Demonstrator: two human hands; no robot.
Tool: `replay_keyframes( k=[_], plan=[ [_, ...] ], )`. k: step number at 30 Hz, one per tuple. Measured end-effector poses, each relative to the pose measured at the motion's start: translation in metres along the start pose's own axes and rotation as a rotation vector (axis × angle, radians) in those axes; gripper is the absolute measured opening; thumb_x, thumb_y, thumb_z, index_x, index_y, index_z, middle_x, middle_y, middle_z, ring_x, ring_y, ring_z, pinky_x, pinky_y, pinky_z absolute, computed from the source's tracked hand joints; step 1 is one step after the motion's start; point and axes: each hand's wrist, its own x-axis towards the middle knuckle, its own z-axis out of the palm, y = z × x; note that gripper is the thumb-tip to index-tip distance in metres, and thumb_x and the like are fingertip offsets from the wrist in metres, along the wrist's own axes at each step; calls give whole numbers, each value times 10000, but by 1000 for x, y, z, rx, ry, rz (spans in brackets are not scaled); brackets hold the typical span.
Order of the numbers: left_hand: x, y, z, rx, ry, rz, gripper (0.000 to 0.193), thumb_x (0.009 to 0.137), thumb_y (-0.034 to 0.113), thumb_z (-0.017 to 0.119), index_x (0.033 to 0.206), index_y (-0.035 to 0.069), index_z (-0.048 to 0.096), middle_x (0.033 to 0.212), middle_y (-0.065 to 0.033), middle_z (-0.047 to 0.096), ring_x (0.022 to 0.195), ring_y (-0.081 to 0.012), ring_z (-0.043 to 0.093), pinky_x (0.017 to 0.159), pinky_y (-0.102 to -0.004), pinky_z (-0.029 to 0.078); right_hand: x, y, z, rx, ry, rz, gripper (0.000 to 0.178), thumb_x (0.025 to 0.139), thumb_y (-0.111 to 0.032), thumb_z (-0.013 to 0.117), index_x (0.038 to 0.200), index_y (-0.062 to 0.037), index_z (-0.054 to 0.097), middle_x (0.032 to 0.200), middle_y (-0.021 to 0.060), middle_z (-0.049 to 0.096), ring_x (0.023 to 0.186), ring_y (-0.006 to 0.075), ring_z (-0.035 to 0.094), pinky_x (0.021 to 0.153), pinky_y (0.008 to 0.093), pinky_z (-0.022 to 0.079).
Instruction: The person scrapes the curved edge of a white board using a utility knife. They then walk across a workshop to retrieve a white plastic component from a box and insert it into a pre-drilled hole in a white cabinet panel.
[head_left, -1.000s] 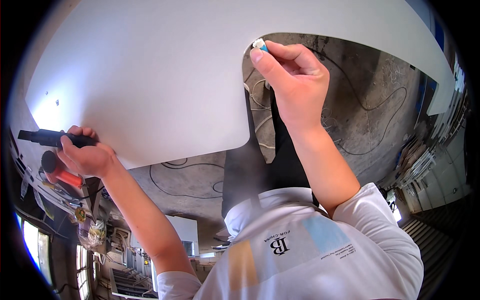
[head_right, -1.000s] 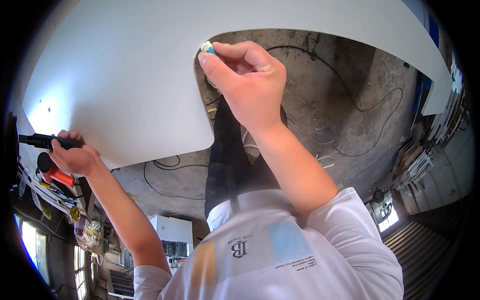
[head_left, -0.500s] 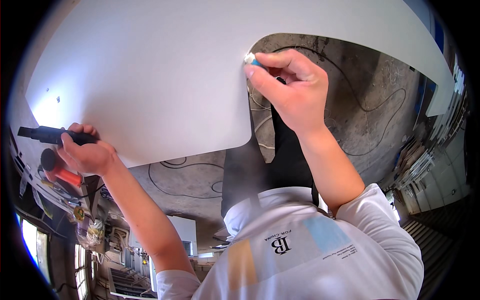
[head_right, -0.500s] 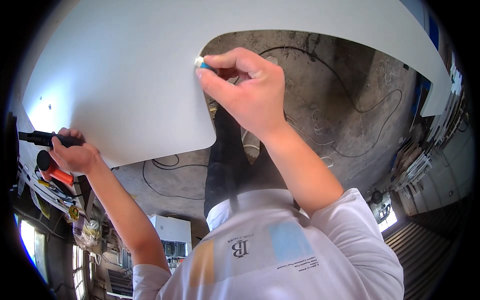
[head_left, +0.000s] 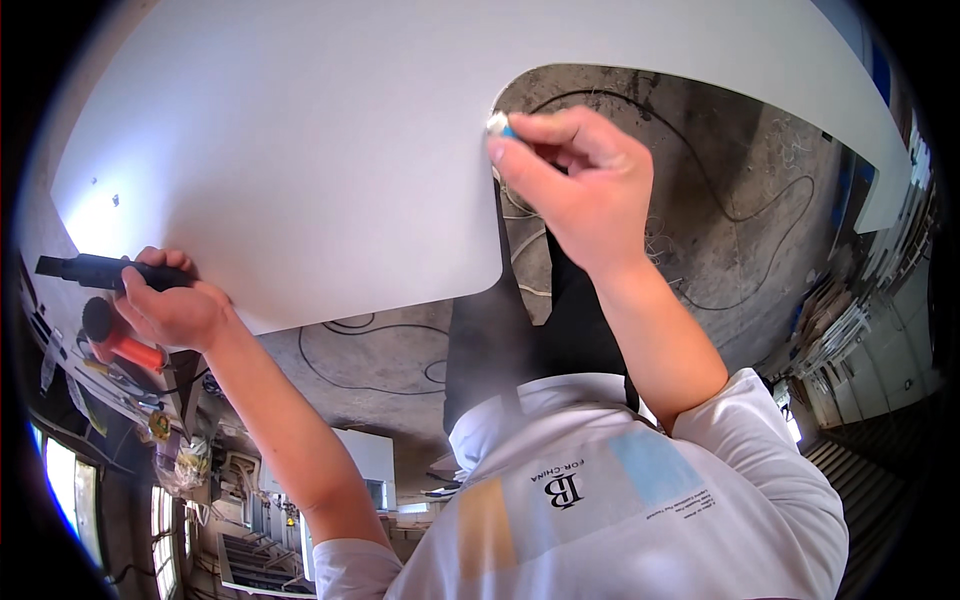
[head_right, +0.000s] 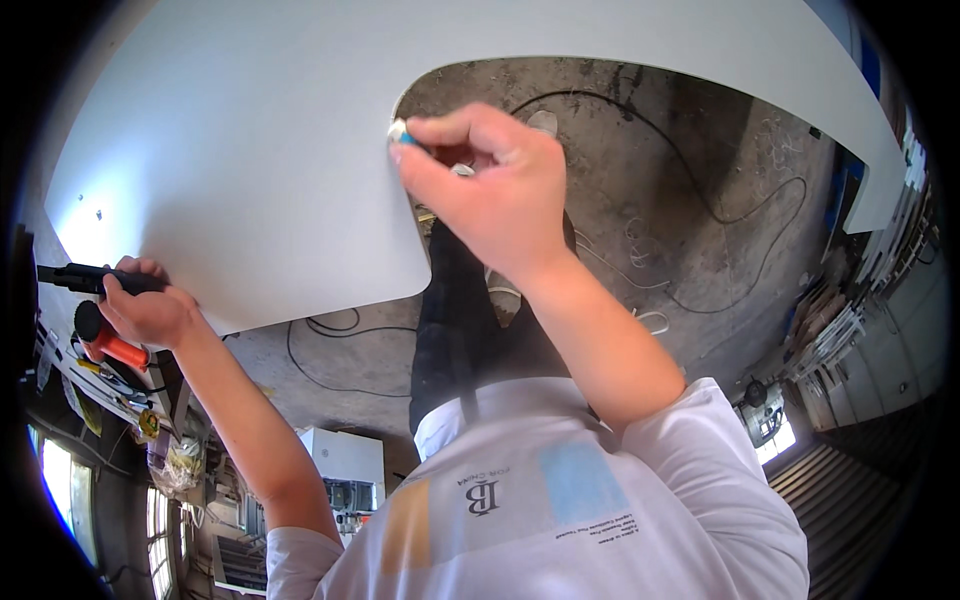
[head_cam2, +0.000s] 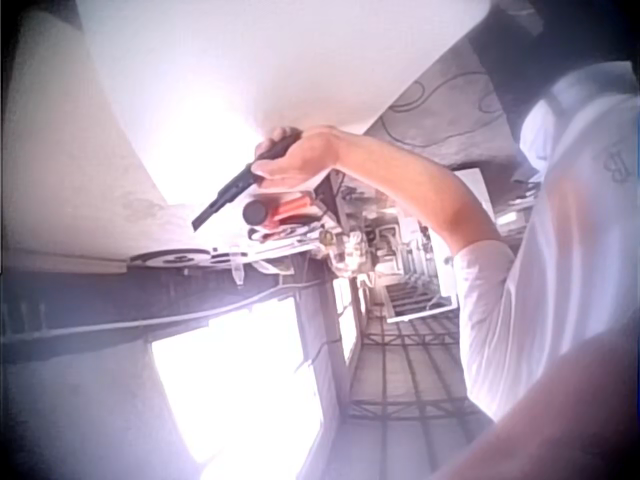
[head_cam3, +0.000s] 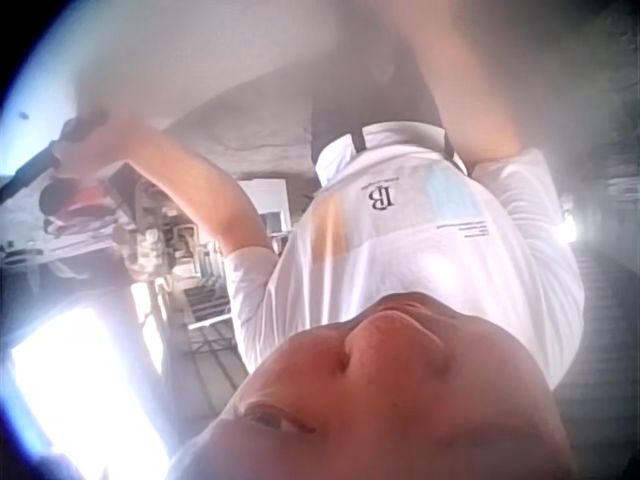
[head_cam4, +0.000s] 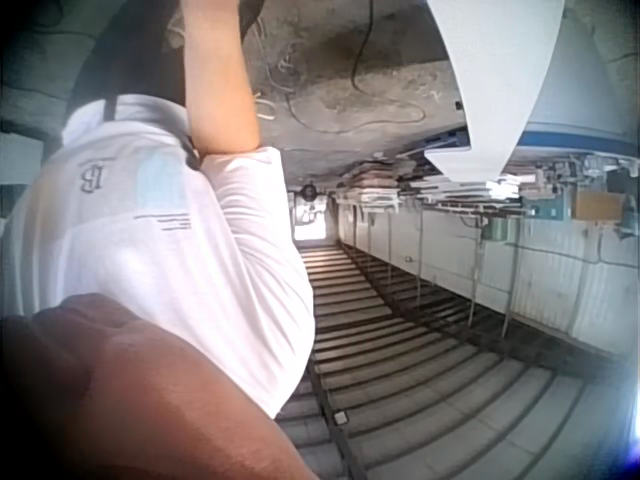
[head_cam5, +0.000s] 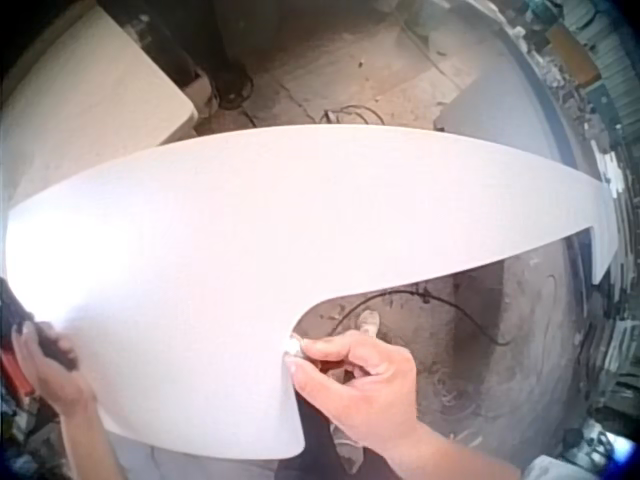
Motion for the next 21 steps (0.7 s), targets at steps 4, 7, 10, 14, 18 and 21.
replay_keyframes(
  k=[4,7,10,14,18,21],
  plan=[
    [-2,1,2,7,-2,12,173,956,192,560,1009,48,480,806,-111,603,646,-194,531,569,-297,426,-3,-1,0,-63,-23,-15,155,830,-45,817,956,21,756,897,69,761,771,77,693,699,210,556],
    [-3,1,2,-21,1,-9,173,957,197,559,1006,52,479,804,-104,598,648,-192,527,575,-296,425,1,1,2,-93,3,-51,159,825,-48,819,959,13,760,885,62,762,760,76,693,682,213,552],
    [-2,1,2,-7,9,-10,170,958,199,558,1004,56,479,802,-99,593,647,-189,523,580,-296,425,-3,2,2,-98,12,-82,150,824,-51,816,952,5,763,863,55,762,745,76,694,667,215,549],
    [0,0,0,-21,-9,-22,129,978,181,560,1000,73,494,823,-95,616,684,-190,544,592,-293,443,2,-1,2,-192,11,-146,131,822,-53,812,932,0,766,842,57,763,728,74,692,662,213,551],
    [-1,1,0,-11,-3,-21,126,982,182,557,1001,77,490,819,-93,616,670,-187,539,584,-291,437,5,-2,8,-110,70,-126,127,819,-54,812,928,-2,770,832,63,764,718,75,693,661,213,553],
    [0,-1,0,-9,5,-28,123,983,182,556,1001,81,489,810,-91,616,657,-186,538,578,-292,435,-1,4,10,-141,55,-161,139,821,-56,813,939,2,767,827,58,762,723,77,697,661,211,551]
  ],
)
